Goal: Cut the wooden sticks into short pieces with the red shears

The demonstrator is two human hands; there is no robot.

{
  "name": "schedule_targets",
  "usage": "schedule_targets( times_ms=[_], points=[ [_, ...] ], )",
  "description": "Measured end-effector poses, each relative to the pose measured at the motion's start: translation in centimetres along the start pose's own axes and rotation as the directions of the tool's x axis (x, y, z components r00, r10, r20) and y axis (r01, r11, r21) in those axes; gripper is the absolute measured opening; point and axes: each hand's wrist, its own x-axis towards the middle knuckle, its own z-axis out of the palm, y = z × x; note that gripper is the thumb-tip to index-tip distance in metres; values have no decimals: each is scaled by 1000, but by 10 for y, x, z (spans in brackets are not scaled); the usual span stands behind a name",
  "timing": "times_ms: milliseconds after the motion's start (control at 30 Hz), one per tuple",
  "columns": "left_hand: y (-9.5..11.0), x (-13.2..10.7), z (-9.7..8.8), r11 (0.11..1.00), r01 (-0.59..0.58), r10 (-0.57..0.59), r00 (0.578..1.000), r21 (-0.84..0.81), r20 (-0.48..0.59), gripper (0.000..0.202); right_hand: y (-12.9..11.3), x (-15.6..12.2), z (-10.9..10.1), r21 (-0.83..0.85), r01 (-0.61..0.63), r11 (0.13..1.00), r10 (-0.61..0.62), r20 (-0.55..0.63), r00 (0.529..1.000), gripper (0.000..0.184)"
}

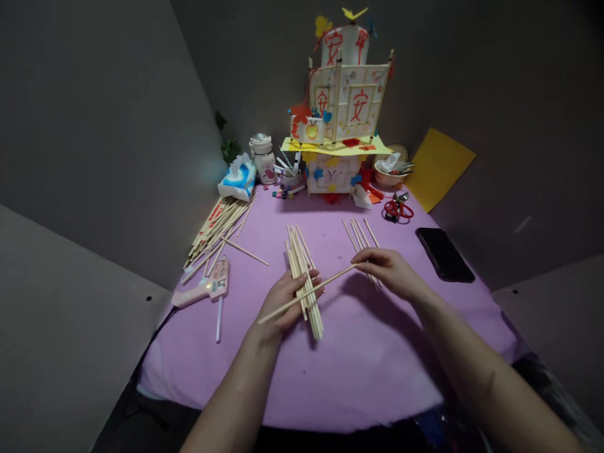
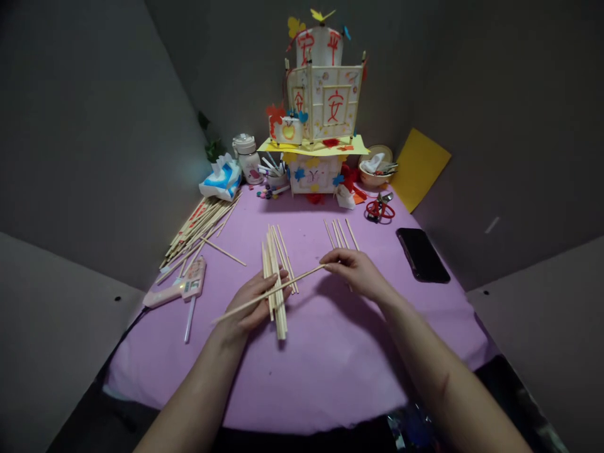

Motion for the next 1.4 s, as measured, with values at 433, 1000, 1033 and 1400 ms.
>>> schedule_targets(
  times_ms=[433, 1000, 1033, 1400],
  points=[
    [-13, -11, 8, 960, 198, -237, 951, 198, 197, 30, 17, 70, -20, 220, -75, 973, -13, 372, 928, 17],
    [-20, -5, 5, 969, 168, -200, 962, 179, 185, 40, 26, 64, 12, 565, -230, 792, 126, 218, 968, 33],
    [-20, -5, 4, 969, 166, -200, 963, 183, 183, 38, 25, 63, 12, 563, -232, 793, 132, 212, 968, 32],
    [-20, -6, 7, 962, 184, -221, 958, 203, 181, 35, 25, 63, 15, 529, -241, 814, 182, 161, 970, 31]
  ],
)
